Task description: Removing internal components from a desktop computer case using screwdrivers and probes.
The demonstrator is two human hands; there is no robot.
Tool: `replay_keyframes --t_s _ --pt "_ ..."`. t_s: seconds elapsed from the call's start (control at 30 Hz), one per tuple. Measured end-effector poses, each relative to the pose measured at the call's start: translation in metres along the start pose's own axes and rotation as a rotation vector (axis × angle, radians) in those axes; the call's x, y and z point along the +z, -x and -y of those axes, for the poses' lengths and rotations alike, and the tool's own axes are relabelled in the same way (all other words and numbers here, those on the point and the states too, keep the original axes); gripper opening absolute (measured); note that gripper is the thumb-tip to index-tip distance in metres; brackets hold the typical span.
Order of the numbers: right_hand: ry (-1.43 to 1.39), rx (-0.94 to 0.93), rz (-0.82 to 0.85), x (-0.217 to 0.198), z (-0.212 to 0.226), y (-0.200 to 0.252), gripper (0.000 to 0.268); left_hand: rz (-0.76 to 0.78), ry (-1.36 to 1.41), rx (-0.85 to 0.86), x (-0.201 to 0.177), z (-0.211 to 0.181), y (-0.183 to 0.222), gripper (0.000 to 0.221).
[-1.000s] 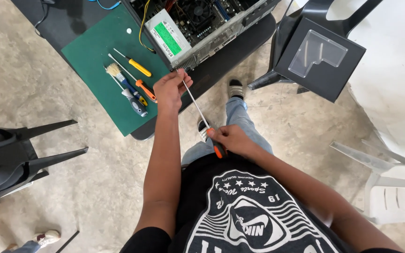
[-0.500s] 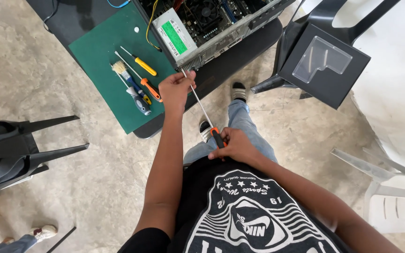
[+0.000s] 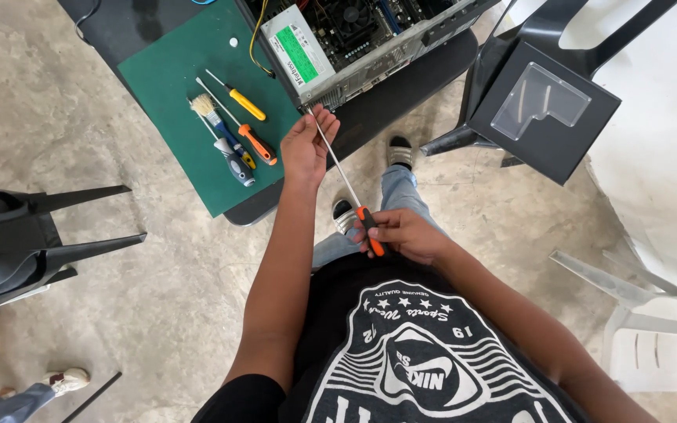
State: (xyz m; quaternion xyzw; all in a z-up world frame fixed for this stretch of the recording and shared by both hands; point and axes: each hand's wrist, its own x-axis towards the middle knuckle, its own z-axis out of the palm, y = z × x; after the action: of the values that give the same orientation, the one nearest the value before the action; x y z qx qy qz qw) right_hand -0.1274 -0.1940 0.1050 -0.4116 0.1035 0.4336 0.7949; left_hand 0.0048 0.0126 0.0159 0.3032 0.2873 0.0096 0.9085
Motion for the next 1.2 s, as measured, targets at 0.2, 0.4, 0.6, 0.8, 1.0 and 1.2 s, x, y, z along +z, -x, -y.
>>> replay_keyframes --t_s 0.2,0.4,0.6,0.8,1.0,1.2 --pt "0.356 -0.122 -0.405 -0.014 -0.011 -0.017 0.047 -0.096 -0.219 0.136 0.005 -0.007 0.002 0.027" --pt "0.432 -0.046 -0.464 -0.001 -0.006 -0.020 0.045 -0.092 -0.197 0.073 -0.005 0.000 -0.013 0.025" --pt "0.078 0.092 -0.029 0.000 0.007 -0.008 0.040 -0.025 -0.019 -0.021 -0.004 -0.002 -0.007 0.027" --pt "0.325 0.009 -0.246 0.004 0.001 -0.009 0.045 -0.048 -0.186 0.071 0.003 -0.012 0.004 0.026" --pt "0.290 -0.073 -0.365 -0.009 -0.010 -0.022 0.053 -0.112 -0.274 0.093 0.005 -0.004 -0.003 0.028" --pt "0.291 -0.155 -0.404 -0.014 -0.008 -0.025 0.039 -0.096 -0.096 0.042 0.006 0.004 -0.011 0.028"
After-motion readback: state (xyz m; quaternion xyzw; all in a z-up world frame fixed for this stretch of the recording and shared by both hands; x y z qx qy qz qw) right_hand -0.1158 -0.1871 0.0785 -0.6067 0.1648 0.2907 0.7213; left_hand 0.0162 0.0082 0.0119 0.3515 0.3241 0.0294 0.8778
